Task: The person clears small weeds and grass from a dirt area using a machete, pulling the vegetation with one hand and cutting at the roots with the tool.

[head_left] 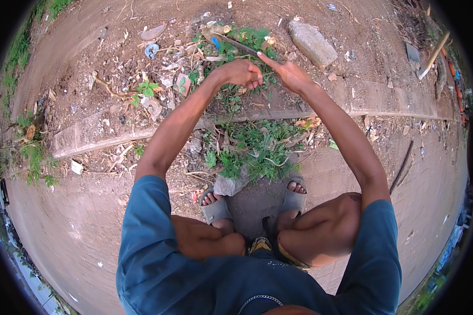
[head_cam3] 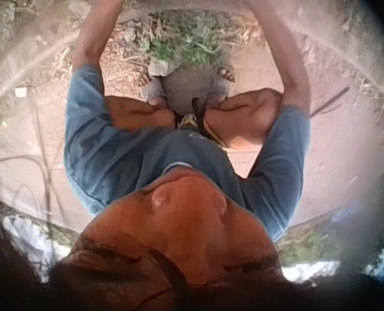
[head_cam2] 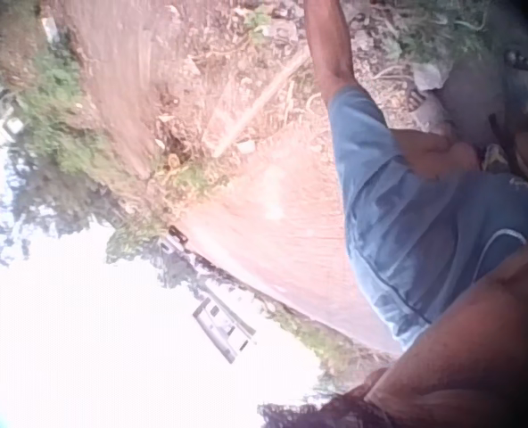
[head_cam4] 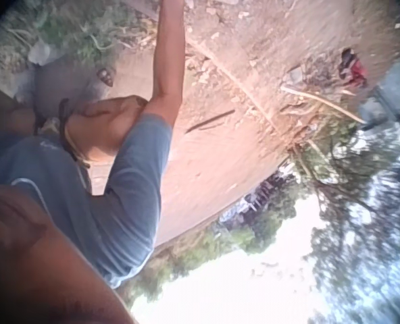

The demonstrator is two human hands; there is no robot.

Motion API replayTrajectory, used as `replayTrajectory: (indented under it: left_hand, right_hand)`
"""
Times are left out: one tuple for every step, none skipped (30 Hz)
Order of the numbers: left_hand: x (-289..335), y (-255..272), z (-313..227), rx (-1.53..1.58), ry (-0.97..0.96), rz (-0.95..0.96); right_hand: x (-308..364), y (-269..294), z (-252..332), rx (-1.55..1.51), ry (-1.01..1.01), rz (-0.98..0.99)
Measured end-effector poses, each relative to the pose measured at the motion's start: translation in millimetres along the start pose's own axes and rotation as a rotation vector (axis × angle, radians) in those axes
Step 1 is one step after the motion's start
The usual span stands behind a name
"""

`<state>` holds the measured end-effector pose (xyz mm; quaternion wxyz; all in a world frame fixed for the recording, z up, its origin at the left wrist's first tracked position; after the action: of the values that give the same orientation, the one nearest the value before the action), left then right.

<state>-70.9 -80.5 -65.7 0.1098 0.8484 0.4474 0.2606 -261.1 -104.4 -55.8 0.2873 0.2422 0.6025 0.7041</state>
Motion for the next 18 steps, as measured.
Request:
replayTrajectory:
  left_hand:
    - [2.1, -33.9, -15.3, 0.021, -0.043, 0.208]
    - [4.2, -60.8, -29.9, -0.058, -0.076, 0.235]
    - [3.0, -74.9, -44.2, -0.138, -0.138, 0.273]
    - [3.6, -78.3, -51.8, -0.217, -0.131, 0.237]
    - [5.5, -80.4, -57.4, -0.295, -0.123, 0.217]
    - [8.1, -78.6, -61.4, -0.372, -0.121, 0.191]
    - [15.5, -70.3, -60.4, -0.417, -0.113, 0.158]
    - [23.2, -61.0, -58.2, -0.445, -0.078, 0.133]
    - [31.9, -51.3, -55.1, -0.470, -0.044, 0.108]
    - [41.3, -43.2, -51.2, -0.491, -0.003, 0.095]
    - [51.8, -36.2, -48.1, -0.511, -0.026, 0.118]
    - [62.6, -28.8, -45.4, -0.528, -0.044, 0.152]
    - [72.9, -25.6, -44.0, -0.544, -0.062, 0.187]
    - [85.3, -29.8, -43.9, -0.484, -0.114, 0.255]
    - [98.2, -36.6, -44.7, -0.423, -0.168, 0.321]
    - [106.2, -42.0, -46.9, -0.374, -0.203, 0.403]
    - [108.4, -42.3, -48.3, -0.445, -0.171, 0.367]
    - [108.9, -41.2, -48.9, -0.529, -0.118, 0.347]
  right_hand:
    - [-1.5, 3.8, -2.8, -0.015, -0.003, 0.033]
    - [0.2, 3.6, -0.6, -0.034, 0.001, 0.050]
    - [-2.2, 7.9, -2.7, -0.010, 0.009, 0.041]
    - [-2.2, 10.7, -4.4, 0.038, -0.001, 0.040]
    - [-1.4, 13.2, -6.0, -0.003, -0.020, 0.061]
    - [0.6, 16.0, -7.0, -0.031, -0.007, 0.068]
    - [5.4, 19.0, -8.9, -0.037, -0.008, 0.083]
    - [9.9, 22.4, -10.7, -0.048, 0.009, 0.095]
    - [15.6, 27.1, -13.4, -0.031, 0.017, 0.084]
    - [23.9, 33.2, -17.3, -0.024, 0.041, 0.074]
    - [32.5, 38.0, -20.6, 0.004, 0.029, 0.102]
    - [41.4, 44.3, -22.3, -0.049, 0.068, 0.089]
    - [52.0, 51.2, -25.3, -0.083, 0.070, 0.114]
    - [61.5, 57.2, -26.5, -0.116, 0.072, 0.141]
    - [69.8, 61.9, -28.8, -0.183, -0.015, 0.223]
    - [77.9, 67.0, -31.4, -0.249, -0.105, 0.304]
    - [83.1, 71.0, -33.2, -0.329, -0.177, 0.379]
    - [86.4, 73.9, -35.4, -0.345, -0.264, 0.449]
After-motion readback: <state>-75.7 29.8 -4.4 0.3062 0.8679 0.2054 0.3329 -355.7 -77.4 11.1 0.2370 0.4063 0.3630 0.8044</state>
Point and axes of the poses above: each hand's wrist, its own x-axis away from the middle knuckle, its own y-axis out of the back of the hand, z = x × y, the point moved 2 cm from there along -x, towards the middle knuckle, and after that the axes turned 4 degrees about -z, right-handed, at the moved point
